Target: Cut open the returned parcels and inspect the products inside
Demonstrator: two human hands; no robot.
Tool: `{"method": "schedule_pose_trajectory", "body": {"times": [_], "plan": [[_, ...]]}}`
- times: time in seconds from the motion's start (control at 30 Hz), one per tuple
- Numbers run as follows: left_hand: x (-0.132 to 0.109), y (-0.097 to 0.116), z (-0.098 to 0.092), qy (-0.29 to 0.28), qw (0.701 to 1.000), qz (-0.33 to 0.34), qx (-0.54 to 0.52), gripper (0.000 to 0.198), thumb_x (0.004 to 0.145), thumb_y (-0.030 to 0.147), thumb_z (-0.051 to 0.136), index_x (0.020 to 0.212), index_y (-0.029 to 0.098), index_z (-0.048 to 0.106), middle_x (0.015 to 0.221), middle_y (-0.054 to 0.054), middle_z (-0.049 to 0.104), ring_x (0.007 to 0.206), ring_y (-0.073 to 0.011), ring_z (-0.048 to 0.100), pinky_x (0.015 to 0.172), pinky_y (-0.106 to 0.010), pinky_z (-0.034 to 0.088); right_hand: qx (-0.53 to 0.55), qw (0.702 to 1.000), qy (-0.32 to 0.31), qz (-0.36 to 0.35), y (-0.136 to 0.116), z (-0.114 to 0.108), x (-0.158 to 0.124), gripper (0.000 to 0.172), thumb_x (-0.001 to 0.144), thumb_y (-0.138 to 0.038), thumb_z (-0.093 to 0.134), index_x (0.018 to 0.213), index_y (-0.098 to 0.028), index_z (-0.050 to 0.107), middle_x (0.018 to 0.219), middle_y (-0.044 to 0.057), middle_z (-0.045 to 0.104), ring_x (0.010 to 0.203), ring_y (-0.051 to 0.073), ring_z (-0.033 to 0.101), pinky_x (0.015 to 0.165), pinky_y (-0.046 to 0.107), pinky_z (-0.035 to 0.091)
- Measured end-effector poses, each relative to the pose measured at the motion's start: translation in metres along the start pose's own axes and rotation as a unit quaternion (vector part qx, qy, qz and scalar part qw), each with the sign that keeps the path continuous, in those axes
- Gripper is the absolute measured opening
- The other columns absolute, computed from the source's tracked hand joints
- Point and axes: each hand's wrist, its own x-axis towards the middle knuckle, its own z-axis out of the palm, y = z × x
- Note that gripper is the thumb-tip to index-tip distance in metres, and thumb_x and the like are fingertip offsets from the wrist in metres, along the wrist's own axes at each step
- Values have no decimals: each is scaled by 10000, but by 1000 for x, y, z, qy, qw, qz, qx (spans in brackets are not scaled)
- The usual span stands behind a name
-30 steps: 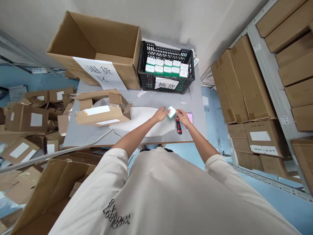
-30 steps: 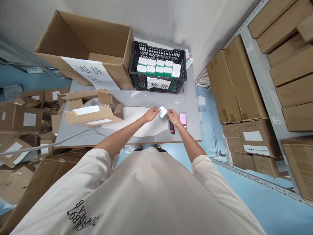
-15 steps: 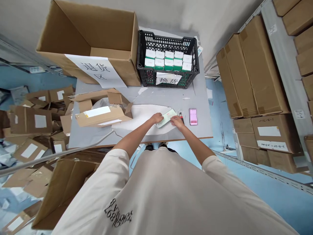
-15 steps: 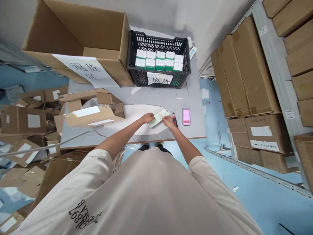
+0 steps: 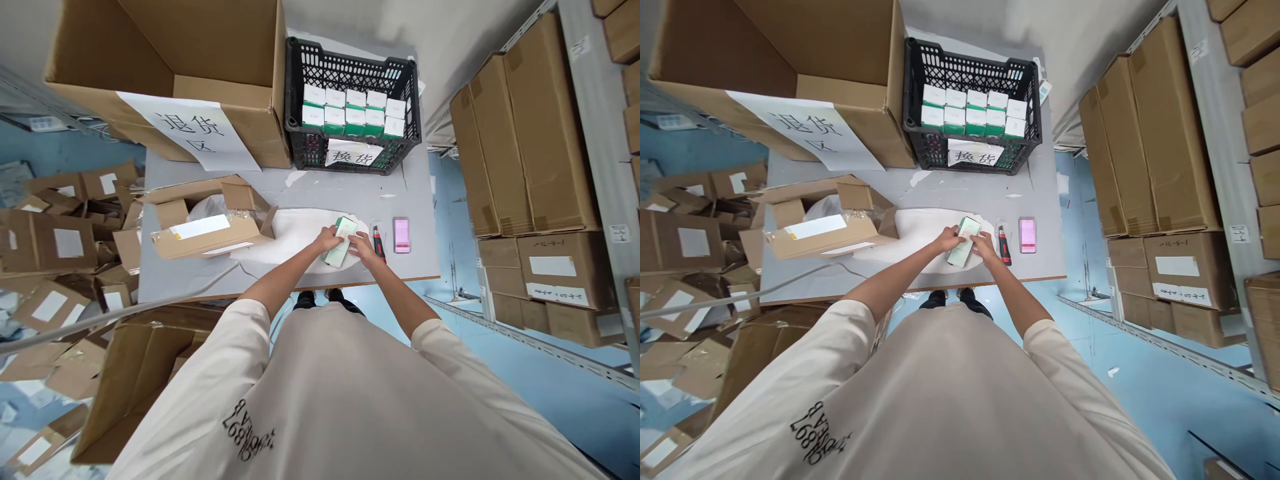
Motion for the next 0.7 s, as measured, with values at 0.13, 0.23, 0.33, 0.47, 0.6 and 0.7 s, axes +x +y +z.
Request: {"method": "schedule_pose_trajectory", "body": {"times": [0.13, 0.23, 0.33, 0.47, 0.6, 0.7], "plan": [[-7, -3, -7, 15, 999, -39, -29, 653, 811, 390, 800, 1424, 214, 658, 1623, -184, 553, 1339, -367, 723, 1081, -417, 607, -45, 997, -44, -45, -6, 13, -2, 850, 885, -453, 817, 1648, -290, 480, 1684, 144, 613, 1435, 293, 692, 1110, 452, 666], [-8, -3, -17, 50, 996, 17, -72, 684, 810, 299, 773, 1468, 193, 619, 1644, -202, 567, 1470, -377, 638, 1192, -446, 553, -65, 992, -62, -86, -19, 22, 0, 970, 875, -480, 834, 1740, -309, 429, 1740, 146, 564, 1461, 320, 675, 1148, 486, 654], [-5, -1, -30, 67, 985, 72, -144, 764, 791, 193, 733, 1532, 200, 549, 1594, -190, 644, 1474, -367, 640, 1203, -487, 558, -65, 985, -74, -141, -34, 28, 3, 1019, 879, -527, 840, 1779, -348, 396, 1758, 135, 553, 1497, 327, 655, 1227, 538, 601], [-5, -1, -48, 76, 965, 87, -237, 954, 782, 113, 680, 1683, 200, 377, 1645, -201, 593, 1417, -310, 690, 1110, -444, 620, -73, 974, -79, -199, -50, 27, 6, 998, 911, -606, 813, 1781, -346, 398, 1763, 143, 555, 1556, 339, 612, 1295, 593, 530], [-13, -4, -58, 69, 977, 89, -179, 848, 841, 112, 656, 1666, 169, 469, 1473, -184, 673, 1331, -308, 729, 1154, -476, 604, -130, 955, -83, -255, -51, 21, 6, 929, 916, -671, 818, 1704, -295, 498, 1714, 158, 604, 1571, 354, 592, 1324, 580, 496], [-18, -4, -61, 114, 981, 133, -84, 537, 902, 180, 676, 1438, 188, 670, 1447, -167, 683, 1438, -340, 663, 1266, -514, 530, -222, 924, -42, -310, -48, 16, 5, 934, 904, -635, 840, 1688, -245, 514, 1685, 196, 600, 1543, 372, 595, 1326, 570, 490]]}}
